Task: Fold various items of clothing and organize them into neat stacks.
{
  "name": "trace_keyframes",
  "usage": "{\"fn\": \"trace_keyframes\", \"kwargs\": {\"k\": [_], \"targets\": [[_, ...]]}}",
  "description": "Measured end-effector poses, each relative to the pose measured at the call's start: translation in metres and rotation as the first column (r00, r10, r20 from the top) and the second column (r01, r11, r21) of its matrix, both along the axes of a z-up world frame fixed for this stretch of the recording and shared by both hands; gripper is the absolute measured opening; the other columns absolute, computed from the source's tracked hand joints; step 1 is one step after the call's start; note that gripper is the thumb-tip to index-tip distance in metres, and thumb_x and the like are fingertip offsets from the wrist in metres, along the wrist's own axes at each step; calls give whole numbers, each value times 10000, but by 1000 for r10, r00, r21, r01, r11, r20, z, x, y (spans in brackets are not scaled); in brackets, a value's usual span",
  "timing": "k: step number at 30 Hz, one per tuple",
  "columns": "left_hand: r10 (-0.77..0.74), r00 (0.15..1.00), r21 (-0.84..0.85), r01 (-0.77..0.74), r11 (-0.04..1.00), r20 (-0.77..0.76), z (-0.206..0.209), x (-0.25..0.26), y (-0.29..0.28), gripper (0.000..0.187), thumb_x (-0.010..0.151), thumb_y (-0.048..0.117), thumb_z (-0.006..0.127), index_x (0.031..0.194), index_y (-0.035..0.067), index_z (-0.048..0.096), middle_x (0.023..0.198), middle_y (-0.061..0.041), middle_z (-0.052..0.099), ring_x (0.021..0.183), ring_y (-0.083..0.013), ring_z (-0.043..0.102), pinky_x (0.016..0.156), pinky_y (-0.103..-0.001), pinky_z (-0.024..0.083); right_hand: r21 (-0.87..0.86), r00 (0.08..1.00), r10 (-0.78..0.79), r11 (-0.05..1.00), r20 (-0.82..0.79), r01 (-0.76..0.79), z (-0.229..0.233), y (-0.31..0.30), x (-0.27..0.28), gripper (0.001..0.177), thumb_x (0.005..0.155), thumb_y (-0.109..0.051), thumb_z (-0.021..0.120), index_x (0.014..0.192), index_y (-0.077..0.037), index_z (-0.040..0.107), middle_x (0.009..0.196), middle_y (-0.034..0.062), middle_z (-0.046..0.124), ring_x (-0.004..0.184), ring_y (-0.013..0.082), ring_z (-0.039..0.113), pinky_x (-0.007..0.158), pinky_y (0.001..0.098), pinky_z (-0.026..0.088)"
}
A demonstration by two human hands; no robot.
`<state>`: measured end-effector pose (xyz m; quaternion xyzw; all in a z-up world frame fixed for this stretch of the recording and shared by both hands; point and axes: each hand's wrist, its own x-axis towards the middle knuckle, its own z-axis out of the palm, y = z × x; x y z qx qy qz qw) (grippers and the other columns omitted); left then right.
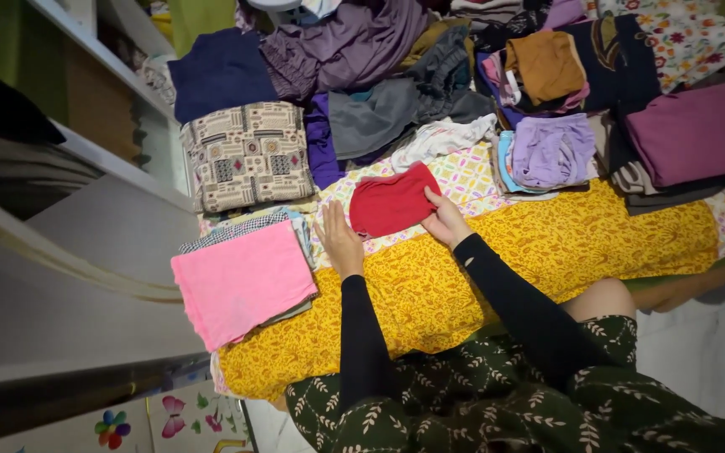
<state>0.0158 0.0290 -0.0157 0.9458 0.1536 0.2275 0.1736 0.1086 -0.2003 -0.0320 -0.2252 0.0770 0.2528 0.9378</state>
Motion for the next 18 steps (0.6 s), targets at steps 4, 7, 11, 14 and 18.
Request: {"fn": "trace_keyframes", "kwargs": {"k": [4,7,11,14,18], "targets": [[-29,998,8,30,1000,-58,4,8,-1,541,1082,326,411,1583,123,387,1662,-42,353,1569,-220,231,1278,-520,69,56,999,39,998,18,-39,42,-25,-5,478,1059,-206,531,1471,26,457,1477,177,552,1349,298,553,1157,442,449],[-44,993,17,47,999,-105,5,11,-1,619,1085,459,285,1616,143,330,1697,-33,271,1582,-228,160,1261,-546,27,11,988,80,997,129,-82,86,-59,-2,486,1069,-211,534,1489,21,455,1479,182,556,1350,299,553,1163,441,438],[-31,990,44,37,998,-139,5,10,-1,624,1078,469,316,1621,161,303,1709,-28,238,1586,-223,144,1267,-547,23,-120,957,72,992,280,-39,160,-110,7,488,1061,-196,545,1508,-33,437,1515,151,527,1393,285,528,1195,469,422],[-33,990,47,40,998,-137,5,11,-1,629,1077,469,318,1627,164,301,1709,-32,239,1586,-224,144,1269,-548,15,-154,930,18,987,367,42,206,-158,17,479,1077,-206,541,1517,-41,450,1535,140,526,1428,284,517,1217,479,401],[-33,991,45,39,998,-133,6,13,-2,625,1074,460,326,1624,164,299,1710,-41,241,1591,-236,140,1262,-550,3,-111,852,-145,967,503,231,232,-233,31,452,1172,-217,516,1566,1,478,1606,154,522,1536,279,498,1314,457,347]]}}
